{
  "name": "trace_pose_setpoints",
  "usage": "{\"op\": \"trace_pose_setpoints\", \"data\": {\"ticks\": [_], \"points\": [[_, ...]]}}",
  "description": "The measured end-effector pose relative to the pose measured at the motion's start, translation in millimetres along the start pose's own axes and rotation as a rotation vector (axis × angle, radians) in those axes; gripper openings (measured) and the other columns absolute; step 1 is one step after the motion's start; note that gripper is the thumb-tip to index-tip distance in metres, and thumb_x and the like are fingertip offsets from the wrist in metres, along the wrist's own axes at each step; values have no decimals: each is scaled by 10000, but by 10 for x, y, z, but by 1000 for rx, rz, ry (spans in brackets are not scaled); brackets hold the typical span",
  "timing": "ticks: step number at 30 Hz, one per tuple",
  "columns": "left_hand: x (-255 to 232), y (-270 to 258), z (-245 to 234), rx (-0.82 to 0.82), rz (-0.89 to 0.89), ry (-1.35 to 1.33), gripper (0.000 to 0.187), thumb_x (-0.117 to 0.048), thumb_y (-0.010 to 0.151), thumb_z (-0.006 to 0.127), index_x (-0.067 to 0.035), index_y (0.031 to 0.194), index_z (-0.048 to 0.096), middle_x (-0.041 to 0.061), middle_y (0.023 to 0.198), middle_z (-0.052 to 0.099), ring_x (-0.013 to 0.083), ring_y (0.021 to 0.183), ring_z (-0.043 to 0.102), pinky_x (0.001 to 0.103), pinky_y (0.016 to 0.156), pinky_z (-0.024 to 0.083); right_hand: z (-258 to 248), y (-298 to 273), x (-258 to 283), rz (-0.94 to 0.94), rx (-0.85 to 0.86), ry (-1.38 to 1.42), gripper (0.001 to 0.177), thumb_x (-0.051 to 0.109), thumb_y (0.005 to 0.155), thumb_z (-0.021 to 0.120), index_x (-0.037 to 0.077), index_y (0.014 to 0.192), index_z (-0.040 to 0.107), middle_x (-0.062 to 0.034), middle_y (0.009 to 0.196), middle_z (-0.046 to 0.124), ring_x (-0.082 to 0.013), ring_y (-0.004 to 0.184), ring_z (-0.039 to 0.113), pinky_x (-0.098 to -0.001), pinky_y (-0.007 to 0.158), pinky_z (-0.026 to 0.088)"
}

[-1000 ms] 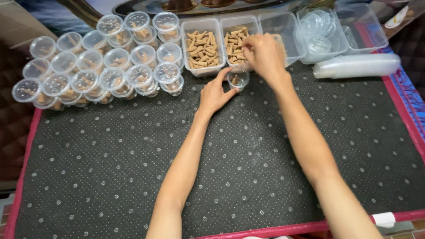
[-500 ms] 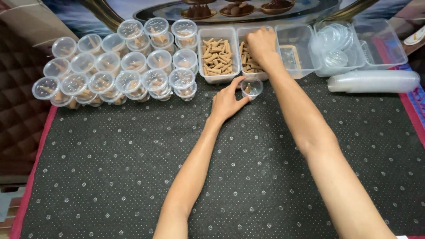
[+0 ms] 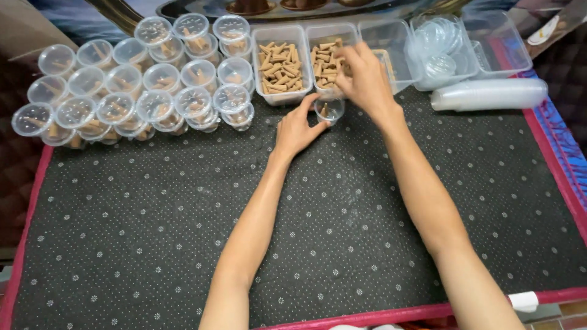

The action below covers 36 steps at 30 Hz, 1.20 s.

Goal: Filling small plastic containers with incense sticks and sealing them with lids.

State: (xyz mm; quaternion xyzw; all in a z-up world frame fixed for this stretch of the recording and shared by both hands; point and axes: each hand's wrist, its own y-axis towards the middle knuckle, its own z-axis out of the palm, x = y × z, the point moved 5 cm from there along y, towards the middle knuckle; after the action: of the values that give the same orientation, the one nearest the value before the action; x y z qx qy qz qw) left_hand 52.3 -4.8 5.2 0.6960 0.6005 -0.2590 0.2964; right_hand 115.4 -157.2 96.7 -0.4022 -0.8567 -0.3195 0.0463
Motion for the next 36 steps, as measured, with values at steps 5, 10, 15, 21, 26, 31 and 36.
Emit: {"op": "trace_pose_setpoints", "data": {"ticks": [5,10,15,21,26,31,36], "points": [[26,-7,18,8,-19,-21,686,-499,844,731,-357,1447,437,8,1312,708,356,1178,673,549,926,516,133,-387,73,-54,111,35,227,-73,875,685,44,1069,672,-139,984,672,-315,922,707,-396,855,588],[33,-16,2,-3,-54,-28,696,-496,830,748,-403,1451,447,-12,1283,719,362,1175,675,553,1014,509,230,-519,127,-33,172,56,234,-48,871,681,110,1042,705,-90,918,729,-337,972,711,-437,891,541],[53,-7,35,-3,-47,-33,687,-519,828,740,-409,1439,446,-30,1278,719,358,1173,676,552,1014,510,244,-550,120,-24,194,-182,128,200,870,790,207,955,694,22,880,764,-216,1025,692,-380,870,472],[42,-17,15,0,-46,-22,688,-494,830,740,-409,1445,442,-48,1288,713,362,1173,674,549,1020,510,273,-542,121,-10,261,-231,84,241,885,786,257,968,780,55,923,777,-176,1090,653,-375,875,402],[56,-10,32,-4,-39,-32,690,-485,833,739,-412,1449,437,-46,1291,713,369,1170,674,557,1019,510,293,-559,92,-23,255,-231,99,245,879,785,256,978,784,50,943,776,-191,1083,646,-381,849,414],[54,-6,30,3,-37,-31,698,-501,833,733,-420,1456,429,-43,1301,708,367,1188,666,555,1027,504,256,-543,140,-4,261,-227,87,243,874,789,255,960,782,56,945,776,-182,1044,652,-369,812,407],[51,-16,17,11,-42,-27,689,-531,833,723,-424,1448,432,-55,1292,710,351,1192,668,550,1022,509,174,-504,226,-15,246,-203,43,228,893,789,235,936,791,39,920,781,-201,992,680,-369,781,415]]}}
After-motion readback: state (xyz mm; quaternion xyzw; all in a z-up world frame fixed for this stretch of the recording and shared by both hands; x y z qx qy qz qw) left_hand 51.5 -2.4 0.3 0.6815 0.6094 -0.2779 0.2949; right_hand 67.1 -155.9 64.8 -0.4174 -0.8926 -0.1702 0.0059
